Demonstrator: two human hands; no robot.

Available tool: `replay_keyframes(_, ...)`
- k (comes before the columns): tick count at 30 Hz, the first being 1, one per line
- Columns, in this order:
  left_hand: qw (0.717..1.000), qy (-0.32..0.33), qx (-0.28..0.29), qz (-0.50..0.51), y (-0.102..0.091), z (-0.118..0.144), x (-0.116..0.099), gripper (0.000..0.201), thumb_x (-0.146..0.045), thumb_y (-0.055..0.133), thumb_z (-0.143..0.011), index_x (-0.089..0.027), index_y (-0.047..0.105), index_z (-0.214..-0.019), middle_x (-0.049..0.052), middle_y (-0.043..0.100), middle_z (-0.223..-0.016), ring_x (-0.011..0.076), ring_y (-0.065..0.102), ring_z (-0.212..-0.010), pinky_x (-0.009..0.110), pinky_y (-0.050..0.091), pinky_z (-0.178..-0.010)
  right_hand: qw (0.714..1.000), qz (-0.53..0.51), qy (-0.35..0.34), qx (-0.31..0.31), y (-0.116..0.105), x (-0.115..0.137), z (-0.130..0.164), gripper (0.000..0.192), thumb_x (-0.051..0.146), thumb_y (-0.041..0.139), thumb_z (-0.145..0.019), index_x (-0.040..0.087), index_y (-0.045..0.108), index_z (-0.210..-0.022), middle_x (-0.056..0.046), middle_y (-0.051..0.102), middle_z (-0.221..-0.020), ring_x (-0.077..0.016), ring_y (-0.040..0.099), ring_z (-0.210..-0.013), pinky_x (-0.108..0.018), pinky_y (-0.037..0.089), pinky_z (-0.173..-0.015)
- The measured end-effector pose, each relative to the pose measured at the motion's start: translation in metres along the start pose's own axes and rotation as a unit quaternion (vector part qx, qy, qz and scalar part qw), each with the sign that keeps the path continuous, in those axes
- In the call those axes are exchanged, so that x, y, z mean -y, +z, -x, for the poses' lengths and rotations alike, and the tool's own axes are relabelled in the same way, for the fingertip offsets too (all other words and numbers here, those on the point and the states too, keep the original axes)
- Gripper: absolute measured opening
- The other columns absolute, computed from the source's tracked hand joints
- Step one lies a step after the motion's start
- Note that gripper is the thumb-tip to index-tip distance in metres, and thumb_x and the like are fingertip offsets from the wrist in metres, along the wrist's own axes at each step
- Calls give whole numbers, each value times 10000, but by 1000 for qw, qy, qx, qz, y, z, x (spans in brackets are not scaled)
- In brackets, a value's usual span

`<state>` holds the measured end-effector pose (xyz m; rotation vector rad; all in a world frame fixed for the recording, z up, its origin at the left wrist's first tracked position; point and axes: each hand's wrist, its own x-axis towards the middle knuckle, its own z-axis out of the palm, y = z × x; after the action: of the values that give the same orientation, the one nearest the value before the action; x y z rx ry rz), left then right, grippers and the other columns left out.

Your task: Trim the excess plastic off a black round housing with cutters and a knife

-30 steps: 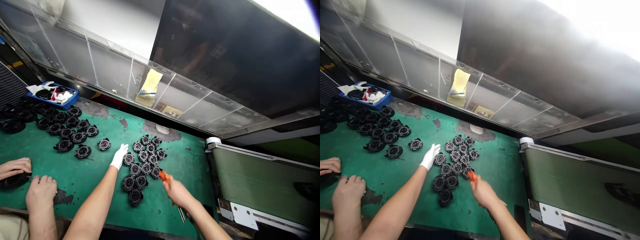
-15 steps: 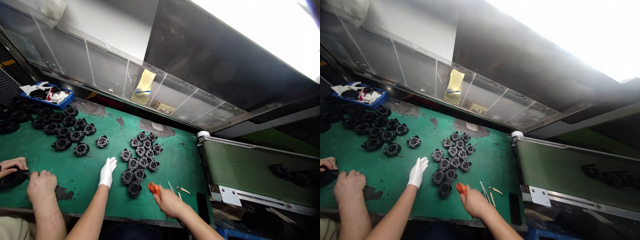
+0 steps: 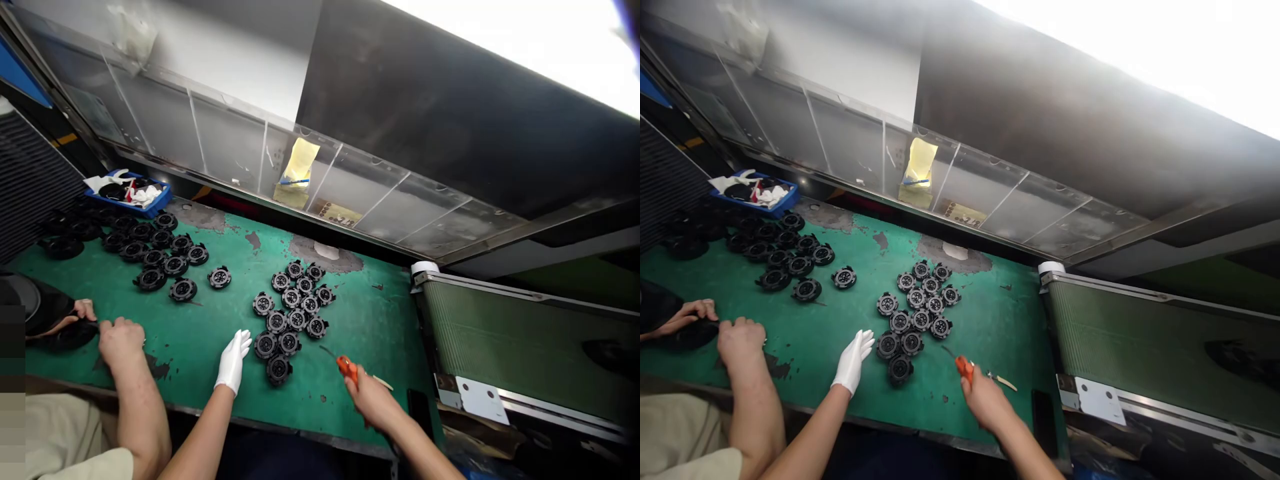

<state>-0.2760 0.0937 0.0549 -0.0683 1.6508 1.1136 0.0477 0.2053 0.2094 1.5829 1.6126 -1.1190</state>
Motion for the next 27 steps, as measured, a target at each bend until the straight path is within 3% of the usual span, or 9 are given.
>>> replay_keyframes(3,1000,-7,-2,-20,-2,-1,2,477,-550,513,-977,-154,625,-1220,136,623,-1318,240,618,-1193,500,465,-1101,998,-13,-46,49,51,13,48,377,446,323,-1008,183,519,-1193,-120,732,-996,-276,698,-929,-341,460,-760)
replay_keyframes(5,999,-6,-3,-33,-7,-1,9,485,-550,517,-975,-154,620,-1235,134,627,-1314,239,624,-1182,498,474,-1092,994,-24,-72,75,63,17,74,363,488,320,-1000,227,525,-1148,-87,729,-971,-272,691,-903,-338,436,-745)
replay_keyframes(8,999,-4,-12,-53,-23,4,27,508,-559,514,-973,-156,601,-1270,133,622,-1322,241,626,-1176,502,476,-1085,988,-16,-95,122,55,7,104,345,526,342,-983,260,544,-1072,-67,717,-931,-270,669,-857,-338,397,-717)
replay_keyframes(11,997,-8,-22,-70,-43,16,47,505,-554,512,-974,-156,594,-1275,133,622,-1315,240,631,-1158,498,484,-1073,979,-2,-70,191,42,-21,129,348,573,371,-960,306,585,-1021,-50,703,-877,-259,643,-788,-335,381,-680)
replay_keyframes(14,996,-15,-15,-84,-58,31,60,518,-560,505,-972,-146,587,-1273,135,637,-1281,236,647,-1117,486,504,-1042,974,8,-45,222,50,-50,147,383,621,394,-940,333,634,-1019,-67,713,-908,-274,651,-818,-350,409,-703)
replay_keyframes(18,992,-30,2,-121,-65,52,69,529,-578,486,-975,-140,579,-1257,127,651,-1224,219,659,-1052,447,536,-974,984,74,-2,161,85,-61,149,493,565,355,-953,208,616,-1171,-169,724,-971,-388,673,-902,-434,436,-731)
replay_keyframes(21,981,-62,41,-179,-69,73,71,517,-602,491,-967,-124,620,-1117,92,682,-1027,171,660,-845,364,565,-812,984,32,-32,170,107,-49,138,494,581,394,-940,208,626,-1167,-159,728,-1008,-382,683,-934,-426,453,-755)
replay_keyframes(24,951,-121,114,-262,-78,99,80,503,-611,527,-949,-121,642,-927,35,650,-785,121,581,-621,281,515,-621,985,-26,-62,160,121,-38,125,488,621,413,-929,233,632,-1129,-125,731,-1010,-334,691,-913,-386,455,-754)
replay_keyframes(27,906,-176,163,-348,-87,119,98,442,-556,602,-930,-129,643,-824,8,621,-692,107,538,-559,258,482,-572,987,-64,-62,133,130,-51,116,492,603,441,-920,197,642,-1112,-151,729,-987,-349,685,-912,-394,449,-762)
